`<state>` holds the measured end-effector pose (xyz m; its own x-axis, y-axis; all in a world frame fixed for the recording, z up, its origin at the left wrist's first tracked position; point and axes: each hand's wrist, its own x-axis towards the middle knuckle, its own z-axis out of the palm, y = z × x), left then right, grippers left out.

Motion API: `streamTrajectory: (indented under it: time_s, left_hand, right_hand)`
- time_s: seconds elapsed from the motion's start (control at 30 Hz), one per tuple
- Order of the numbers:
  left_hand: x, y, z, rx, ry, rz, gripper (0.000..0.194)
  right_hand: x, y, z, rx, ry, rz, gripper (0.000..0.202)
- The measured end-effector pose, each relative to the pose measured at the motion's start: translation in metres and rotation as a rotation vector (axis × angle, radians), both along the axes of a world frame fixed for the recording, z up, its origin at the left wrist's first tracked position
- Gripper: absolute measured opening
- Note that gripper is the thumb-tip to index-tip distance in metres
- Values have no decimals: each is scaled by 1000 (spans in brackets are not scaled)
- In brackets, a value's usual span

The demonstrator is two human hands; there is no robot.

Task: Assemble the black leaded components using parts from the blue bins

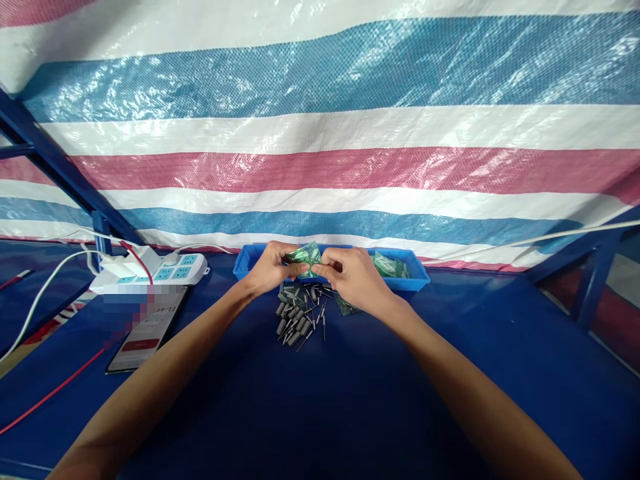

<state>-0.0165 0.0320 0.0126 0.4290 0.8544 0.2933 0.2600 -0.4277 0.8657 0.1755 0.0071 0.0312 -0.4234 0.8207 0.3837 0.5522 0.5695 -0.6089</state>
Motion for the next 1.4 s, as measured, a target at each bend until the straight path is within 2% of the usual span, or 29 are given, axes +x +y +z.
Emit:
streamTrajectory:
  time_s: [0.2,0.43,0.73,0.97,1.13,1.2,1.3,1.4]
  left_hand:
    - [2,-2,1,10,-24,-46,22]
    - [5,-5,5,-31,-68,-94,19]
    - [6,-4,4,-69,16,-43,19]
    - [9,-6,5,-23,8,38,22]
    - [9,-10,12,-22,-42,-44,25]
    - [8,-9,13,-28,-60,-27,26]
    - [5,-2,9,-21,-121,70,28]
    - [1,4,5,-72,-206,5,30]
  right_hand:
    - [1,1,-1,71,-28,-40,34]
    - [3,0,3,49,-18,-58,33]
    - [4,4,1,23,-33,-81,33]
    - [2,-2,6,17,-7,-58,33]
    - [6,1,8,33,43,-61,32]
    - [8,4,7,49,51,-75,32]
    - [10,7,5,52,60,-76,33]
    - [12,6,5,-5,95,-5,33]
